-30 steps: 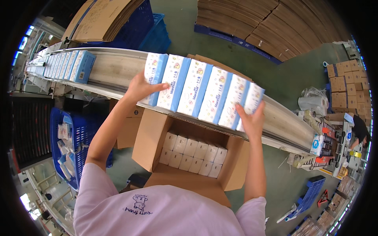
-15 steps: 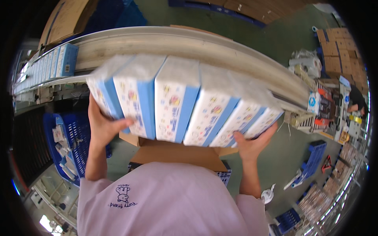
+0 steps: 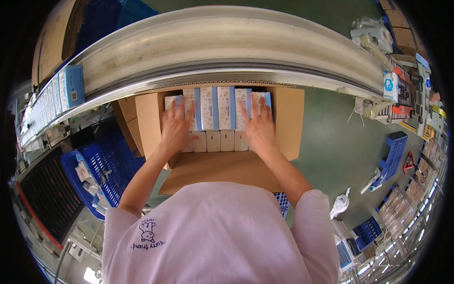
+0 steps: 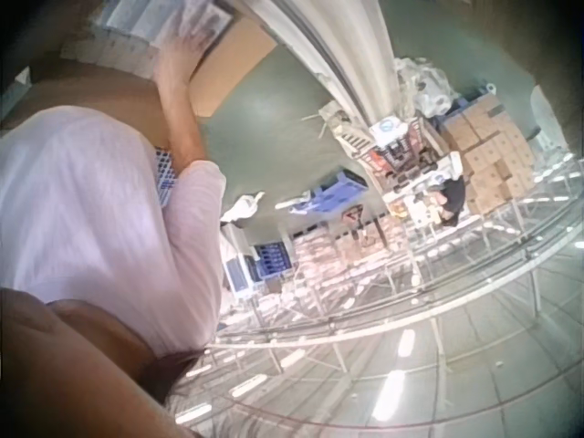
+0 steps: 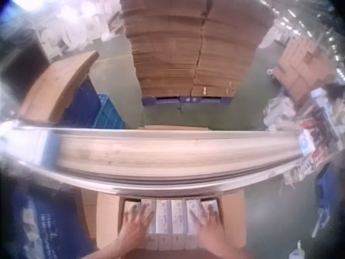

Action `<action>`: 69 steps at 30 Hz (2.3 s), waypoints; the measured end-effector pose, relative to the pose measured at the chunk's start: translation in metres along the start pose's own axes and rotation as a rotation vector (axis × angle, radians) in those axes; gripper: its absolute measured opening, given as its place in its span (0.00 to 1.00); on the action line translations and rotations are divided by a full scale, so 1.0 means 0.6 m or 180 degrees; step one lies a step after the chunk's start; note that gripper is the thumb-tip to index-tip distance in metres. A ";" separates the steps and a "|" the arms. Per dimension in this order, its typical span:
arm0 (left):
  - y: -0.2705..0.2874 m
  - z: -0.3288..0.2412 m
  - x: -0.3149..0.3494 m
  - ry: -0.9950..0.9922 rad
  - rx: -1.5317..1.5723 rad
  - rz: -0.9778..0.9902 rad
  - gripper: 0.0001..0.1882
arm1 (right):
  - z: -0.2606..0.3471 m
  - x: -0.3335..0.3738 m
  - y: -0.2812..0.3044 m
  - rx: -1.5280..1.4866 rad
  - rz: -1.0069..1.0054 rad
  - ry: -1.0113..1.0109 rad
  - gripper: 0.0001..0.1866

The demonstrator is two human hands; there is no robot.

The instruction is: The person packs small white packages from a conveyor belt into cardboard boxes. They arrange the packages in rows, close the boxes, and move them to a nearby table. The person repeats this process multiple times.

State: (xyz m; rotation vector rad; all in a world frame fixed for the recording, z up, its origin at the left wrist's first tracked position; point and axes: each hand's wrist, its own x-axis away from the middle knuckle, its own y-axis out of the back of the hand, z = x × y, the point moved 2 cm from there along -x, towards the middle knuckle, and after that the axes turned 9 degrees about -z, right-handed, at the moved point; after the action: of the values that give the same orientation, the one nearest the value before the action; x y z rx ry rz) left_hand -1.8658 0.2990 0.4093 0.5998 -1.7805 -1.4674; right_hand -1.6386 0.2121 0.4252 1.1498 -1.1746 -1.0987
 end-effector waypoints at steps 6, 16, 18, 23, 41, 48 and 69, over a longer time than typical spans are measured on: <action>-0.067 0.034 -0.152 -0.0239 0.1636 0.1909 0.58 | -0.041 -0.142 -0.083 -0.1147 0.1670 -0.0073 0.55; -0.052 -0.008 -0.036 0.1343 0.0837 -0.0874 0.32 | -0.021 -0.037 -0.050 -0.0682 -0.0132 -0.1252 0.34; -0.122 -0.007 -0.077 0.1696 0.0852 -0.0623 0.38 | -0.012 -0.074 -0.097 -0.0530 -0.0112 -0.1177 0.34; -0.285 -0.001 -0.116 0.1588 0.1168 -0.0419 0.45 | -0.024 -0.104 -0.197 -0.0313 0.0862 -0.1074 0.42; 0.234 0.751 0.083 0.3714 0.1056 -0.1681 0.54 | 0.020 -0.337 0.104 -0.1910 -0.0766 -0.0034 0.10; 0.193 0.521 -0.076 0.1947 0.1674 -0.0681 0.61 | -0.009 -0.339 0.077 -0.2976 -0.1222 -0.0539 0.32; 0.377 0.146 0.078 0.0565 0.2454 -0.2951 0.52 | -0.102 -0.048 0.238 -0.3126 -0.2800 -0.0933 0.50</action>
State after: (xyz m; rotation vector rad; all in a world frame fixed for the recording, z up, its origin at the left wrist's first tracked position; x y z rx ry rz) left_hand -1.9407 0.3721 0.6330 2.0854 -1.9871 -1.1093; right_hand -1.5760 0.2593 0.5623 0.6806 -0.1349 -2.2266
